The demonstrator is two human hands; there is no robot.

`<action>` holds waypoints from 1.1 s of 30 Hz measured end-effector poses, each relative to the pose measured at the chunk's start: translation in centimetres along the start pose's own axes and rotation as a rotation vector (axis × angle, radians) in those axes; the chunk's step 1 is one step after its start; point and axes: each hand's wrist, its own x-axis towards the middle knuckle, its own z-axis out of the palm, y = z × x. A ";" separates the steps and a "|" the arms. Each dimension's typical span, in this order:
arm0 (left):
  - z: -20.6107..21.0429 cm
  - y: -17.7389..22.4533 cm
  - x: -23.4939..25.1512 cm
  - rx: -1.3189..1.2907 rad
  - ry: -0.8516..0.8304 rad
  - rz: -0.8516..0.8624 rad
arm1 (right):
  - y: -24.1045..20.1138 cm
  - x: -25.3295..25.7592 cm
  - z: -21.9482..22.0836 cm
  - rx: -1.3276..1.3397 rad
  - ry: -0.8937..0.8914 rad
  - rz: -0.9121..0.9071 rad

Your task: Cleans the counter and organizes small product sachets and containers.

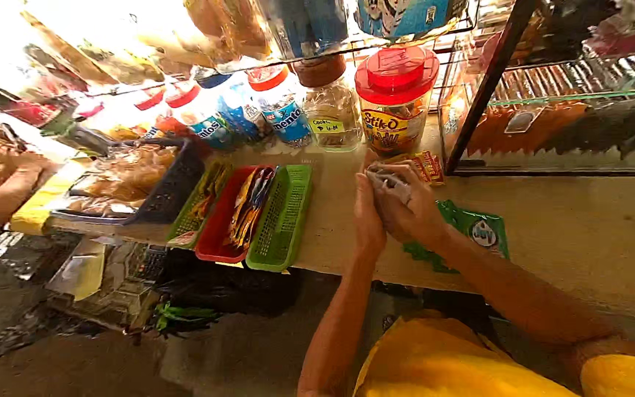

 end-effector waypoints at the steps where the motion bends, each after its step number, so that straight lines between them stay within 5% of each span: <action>1: 0.7 -0.2 -0.8 0.049 0.011 0.009 | -0.1 0.4 -0.5 0.016 0.025 0.047; 4: 1.4 -0.7 -1.6 0.080 -0.029 0.050 | -0.6 0.9 -1.1 0.085 0.092 0.147; 9: -0.8 0.2 1.5 -0.079 0.008 0.063 | -0.3 -0.6 0.9 0.058 -0.002 -0.052; 14: 0.5 0.7 -1.1 -0.036 0.072 0.001 | -0.2 -0.4 0.1 0.093 0.023 -0.037; 19: -0.4 0.1 -2.5 0.107 -0.152 -0.025 | -0.4 1.5 -2.6 0.117 0.119 0.263; 28: -8.9 0.2 1.0 0.716 0.125 -0.175 | 0.1 2.6 -4.5 0.113 0.268 0.242; 33: -8.0 0.8 1.6 1.086 0.147 -0.170 | 0.7 3.2 -5.1 0.147 0.343 0.200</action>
